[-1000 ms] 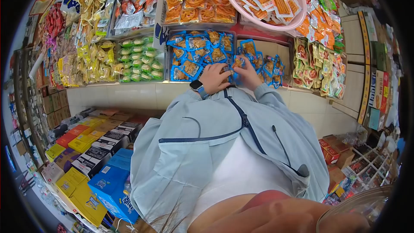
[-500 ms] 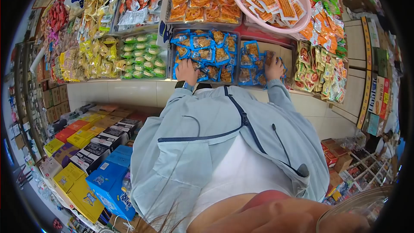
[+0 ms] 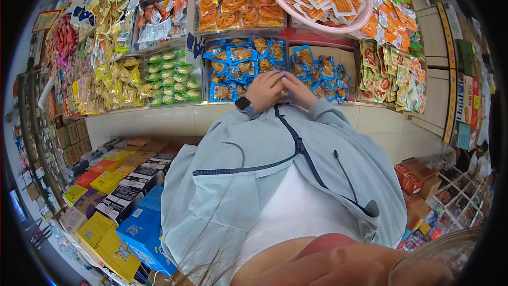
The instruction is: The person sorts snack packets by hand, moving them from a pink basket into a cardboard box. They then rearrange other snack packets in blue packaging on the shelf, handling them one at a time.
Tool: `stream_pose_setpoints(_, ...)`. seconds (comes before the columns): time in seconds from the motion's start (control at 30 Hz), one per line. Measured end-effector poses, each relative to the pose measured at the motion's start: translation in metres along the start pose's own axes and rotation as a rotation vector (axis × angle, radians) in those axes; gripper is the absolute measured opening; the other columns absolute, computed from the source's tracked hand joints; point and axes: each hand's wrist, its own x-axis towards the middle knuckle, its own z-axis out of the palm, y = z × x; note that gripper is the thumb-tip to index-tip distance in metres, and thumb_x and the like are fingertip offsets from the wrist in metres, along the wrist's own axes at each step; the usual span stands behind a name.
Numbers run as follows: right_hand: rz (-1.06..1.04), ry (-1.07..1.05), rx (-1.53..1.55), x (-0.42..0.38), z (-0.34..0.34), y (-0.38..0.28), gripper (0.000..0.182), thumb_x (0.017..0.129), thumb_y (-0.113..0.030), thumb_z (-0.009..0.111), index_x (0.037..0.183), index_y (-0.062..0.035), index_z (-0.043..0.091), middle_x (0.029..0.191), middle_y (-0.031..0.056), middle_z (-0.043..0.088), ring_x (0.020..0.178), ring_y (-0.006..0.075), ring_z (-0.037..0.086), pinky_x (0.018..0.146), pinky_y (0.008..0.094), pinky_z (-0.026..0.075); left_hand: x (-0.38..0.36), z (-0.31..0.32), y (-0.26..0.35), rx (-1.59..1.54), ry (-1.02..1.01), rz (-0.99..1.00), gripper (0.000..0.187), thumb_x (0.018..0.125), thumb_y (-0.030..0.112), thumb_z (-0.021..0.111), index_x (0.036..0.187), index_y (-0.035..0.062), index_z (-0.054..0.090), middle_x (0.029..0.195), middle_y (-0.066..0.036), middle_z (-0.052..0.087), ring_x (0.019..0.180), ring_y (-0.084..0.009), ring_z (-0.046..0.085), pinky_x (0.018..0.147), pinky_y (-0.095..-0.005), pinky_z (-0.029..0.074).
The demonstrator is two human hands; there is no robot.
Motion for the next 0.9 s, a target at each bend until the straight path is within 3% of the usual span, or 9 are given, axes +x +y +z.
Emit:
stream_pose_setpoints(0.13,-0.049,-0.002,-0.048,0.007,-0.008,-0.008,0.032,0.094,-0.015,0.057,0.124,-0.0077,0.051,0.113,0.0053,0.061,0.099,0.0132,0.06,0.083,0.0301,0.05,-0.003,0.0,0.002,0.006,-0.252,0.01,0.073,0.079,0.031,0.07,0.14,0.0054,0.039,0.149,-0.014,0.034,0.141,-0.031,0.027,0.114,-0.051,0.022)
stream_pose_setpoints(0.23,-0.158,0.12,-0.377,0.024,-0.061,0.002,0.028,0.093,-0.012,0.057,0.12,-0.0048,0.054,0.108,0.0059,0.062,0.095,0.0124,0.06,0.081,0.0287,0.05,-0.017,-0.004,-0.003,0.01,-0.164,-0.19,0.072,0.077,0.028,0.071,0.138,0.004,0.04,0.147,-0.018,0.035,0.137,-0.034,0.032,0.11,-0.051,0.027)
stream_pose_setpoints(0.3,-0.291,0.491,-0.633,0.043,-0.113,0.012,0.027,0.09,-0.011,0.059,0.117,-0.0041,0.056,0.104,0.0076,0.063,0.09,0.013,0.06,0.08,0.0276,0.049,-0.039,0.001,-0.027,0.011,0.008,-0.305,0.075,0.074,0.027,0.073,0.136,0.0021,0.04,0.141,-0.02,0.039,0.129,-0.0374,0.038,0.105,-0.0517,0.031)
stream_pose_setpoints(0.37,-0.403,0.753,-0.728,0.039,-0.126,-0.009,0.042,0.084,-0.015,0.065,0.122,-0.0009,0.054,0.101,0.017,0.065,0.091,0.0251,0.062,0.08,0.0356,0.049,-0.064,0.011,-0.046,0.136,0.165,-0.497,0.075,0.072,0.028,0.075,0.134,0.0017,0.041,0.137,-0.02,0.041,0.125,-0.0379,0.04,0.101,-0.0518,0.033)
stream_pose_setpoints(0.47,-0.527,0.822,-0.803,0.043,-0.136,-0.021,0.048,0.084,-0.013,0.064,0.13,-0.0064,0.051,0.107,0.0203,0.063,0.096,0.0326,0.062,0.082,0.0366,0.049,-0.098,0.009,-0.061,0.388,0.133,-0.829,0.077,0.073,0.029,0.074,0.136,0.0027,0.04,0.138,-0.02,0.042,0.126,-0.0389,0.04,0.103,-0.0506,0.034)
stream_pose_setpoints(0.57,-0.414,0.848,-1.339,0.044,-0.132,-0.025,0.051,0.086,-0.017,0.062,0.135,-0.0144,0.05,0.121,0.0185,0.058,0.114,0.0349,0.054,0.092,0.0442,0.045,-0.113,0.004,-0.063,0.464,0.051,-0.985,0.078,0.073,0.035,0.075,0.136,0.0046,0.041,0.138,-0.018,0.042,0.126,-0.0366,0.04,0.101,-0.0497,0.034)
stream_pose_setpoints(0.67,-0.442,0.872,-1.735,0.046,-0.129,-0.007,0.051,0.087,-0.025,0.061,0.137,-0.0256,0.048,0.135,0.0135,0.05,0.129,0.0365,0.04,0.101,0.0563,0.034,-0.12,0.006,-0.068,0.531,-0.029,-0.952,0.078,0.072,0.042,0.076,0.134,0.0079,0.043,0.134,-0.016,0.043,0.124,-0.0343,0.041,0.098,-0.0497,0.036)
stream_pose_setpoints(0.77,-0.357,0.949,-1.655,0.046,-0.14,0.015,0.053,0.088,-0.033,0.06,0.138,-0.0335,0.046,0.145,0.0101,0.039,0.136,0.038,0.029,0.103,0.0628,0.024,-0.114,0.0,-0.069,0.502,-0.06,-1.014,0.075,0.071,0.043,0.077,0.131,0.0101,0.045,0.127,-0.014,0.047,0.12,-0.0337,0.043,0.096,-0.0507,0.036)
stream_pose_setpoints(0.9,-0.312,0.94,-1.703,0.031,-0.129,0.009,0.053,0.087,-0.037,0.061,0.138,-0.0362,0.045,0.15,0.0123,0.032,0.137,0.0423,0.024,0.105,0.0619,0.022,-0.108,-0.013,-0.065,0.429,-0.068,-1.07,0.067,0.071,0.041,0.078,0.125,0.0112,0.05,0.114,-0.014,0.051,0.108,-0.0331,0.051,0.089,-0.0487,0.041)
